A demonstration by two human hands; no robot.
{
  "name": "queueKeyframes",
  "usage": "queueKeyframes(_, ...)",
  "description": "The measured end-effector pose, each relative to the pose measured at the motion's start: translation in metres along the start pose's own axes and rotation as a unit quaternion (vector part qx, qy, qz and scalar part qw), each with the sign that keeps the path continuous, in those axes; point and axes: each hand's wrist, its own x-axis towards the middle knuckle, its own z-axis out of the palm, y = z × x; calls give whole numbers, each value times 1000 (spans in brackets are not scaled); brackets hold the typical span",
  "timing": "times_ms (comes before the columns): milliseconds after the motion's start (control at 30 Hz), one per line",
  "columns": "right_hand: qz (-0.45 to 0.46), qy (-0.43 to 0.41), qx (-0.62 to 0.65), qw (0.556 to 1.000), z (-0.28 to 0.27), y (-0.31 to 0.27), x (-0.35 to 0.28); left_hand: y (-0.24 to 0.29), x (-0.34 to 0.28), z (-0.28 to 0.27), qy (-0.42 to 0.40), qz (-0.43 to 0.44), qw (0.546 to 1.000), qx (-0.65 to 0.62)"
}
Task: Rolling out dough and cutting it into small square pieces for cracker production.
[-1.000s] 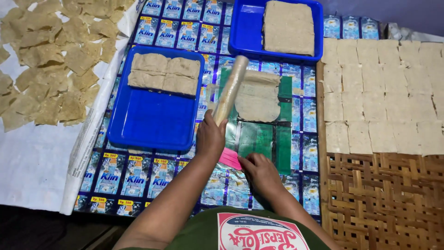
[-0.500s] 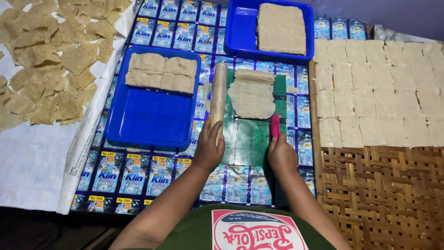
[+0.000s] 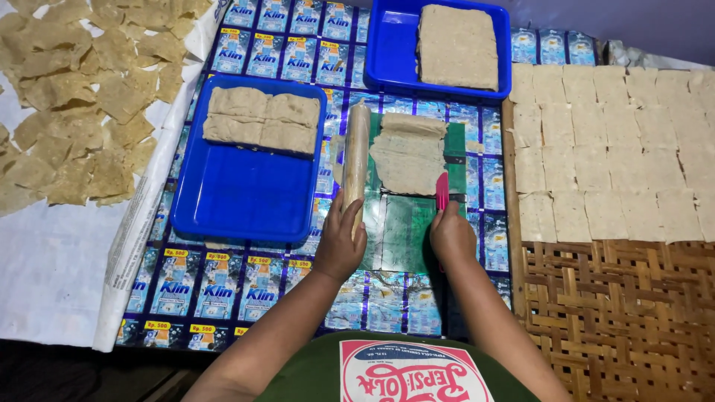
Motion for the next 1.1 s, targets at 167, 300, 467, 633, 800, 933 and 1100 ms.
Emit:
queueKeyframes(167, 2, 6, 6, 1000, 2, -6, 20, -2, -1, 1, 0, 0, 1000, 2)
queueKeyframes(300, -12, 23, 5, 1000, 6, -8, 41, -2, 0, 1, 3, 1, 1000, 5)
queueKeyframes(467, 3, 20, 1, 1000, 9, -13, 76, -1, -1, 1, 2, 0, 1000, -4)
queueKeyframes(633, 7, 28, 9, 1000, 16, -10, 106, -3, 1, 1, 4, 3, 1000, 1)
queueKeyframes(800, 2, 26, 8, 1000, 1, -26, 85, -5, -1, 2, 2, 7, 1000, 7)
queueKeyframes(933, -8, 6, 41, 999, -22, -58, 16, -4, 0, 0, -5, 2, 1000, 5)
queueKeyframes(1100, -40, 55, 151, 986, 10, -39, -13, -5, 0, 0, -9, 3, 1000, 9)
